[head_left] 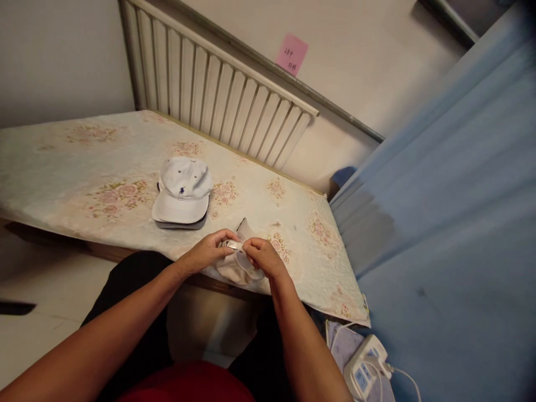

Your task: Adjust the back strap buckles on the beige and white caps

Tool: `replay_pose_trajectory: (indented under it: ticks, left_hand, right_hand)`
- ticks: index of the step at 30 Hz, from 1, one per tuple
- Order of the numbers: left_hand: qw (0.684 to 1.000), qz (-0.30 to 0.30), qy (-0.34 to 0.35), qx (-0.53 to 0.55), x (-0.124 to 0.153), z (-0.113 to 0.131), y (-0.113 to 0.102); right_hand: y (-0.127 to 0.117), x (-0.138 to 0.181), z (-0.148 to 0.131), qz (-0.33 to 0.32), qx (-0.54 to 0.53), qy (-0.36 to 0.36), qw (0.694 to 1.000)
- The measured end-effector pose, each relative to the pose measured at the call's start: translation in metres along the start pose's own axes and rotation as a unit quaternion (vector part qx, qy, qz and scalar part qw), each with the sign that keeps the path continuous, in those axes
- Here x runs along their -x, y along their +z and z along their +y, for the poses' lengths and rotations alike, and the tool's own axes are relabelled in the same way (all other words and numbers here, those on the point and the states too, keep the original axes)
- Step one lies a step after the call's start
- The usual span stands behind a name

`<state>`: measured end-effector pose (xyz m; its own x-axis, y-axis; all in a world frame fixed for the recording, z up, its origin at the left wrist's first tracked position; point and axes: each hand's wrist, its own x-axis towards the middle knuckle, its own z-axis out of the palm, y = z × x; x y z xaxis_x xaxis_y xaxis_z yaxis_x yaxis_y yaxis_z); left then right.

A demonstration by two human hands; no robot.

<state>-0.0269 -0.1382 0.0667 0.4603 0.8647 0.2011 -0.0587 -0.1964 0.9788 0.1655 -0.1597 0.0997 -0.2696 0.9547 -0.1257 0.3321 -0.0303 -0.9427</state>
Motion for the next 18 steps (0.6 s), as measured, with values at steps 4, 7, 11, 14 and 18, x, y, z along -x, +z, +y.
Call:
replay_pose_trajectory:
  ticks: [4,7,11,14,18]
  left_hand:
    - [1.0,0.007,-0.006,-0.001,-0.001,0.001,0.002]
    - [1.0,0.018,-0.003,-0.01,-0.001,0.001,0.003]
    - [0.999,0.026,0.006,-0.035,-0.001,0.0,0.004]
    - [0.998,0.031,0.014,-0.048,0.0,-0.001,0.004]
    - [0.998,0.029,0.021,-0.048,0.001,-0.004,0.004]
  right_hand:
    - [0.001,0.002,-0.005,0.006,0.036,-0.007,0.999]
    - [0.003,0.003,-0.008,0.016,0.044,-0.009,0.999]
    - [0.008,0.003,-0.01,0.036,0.047,-0.014,0.998]
    - [0.01,0.002,-0.005,0.036,0.002,-0.008,0.999]
    - [0.009,0.001,0.006,0.023,-0.061,0.009,0.998]
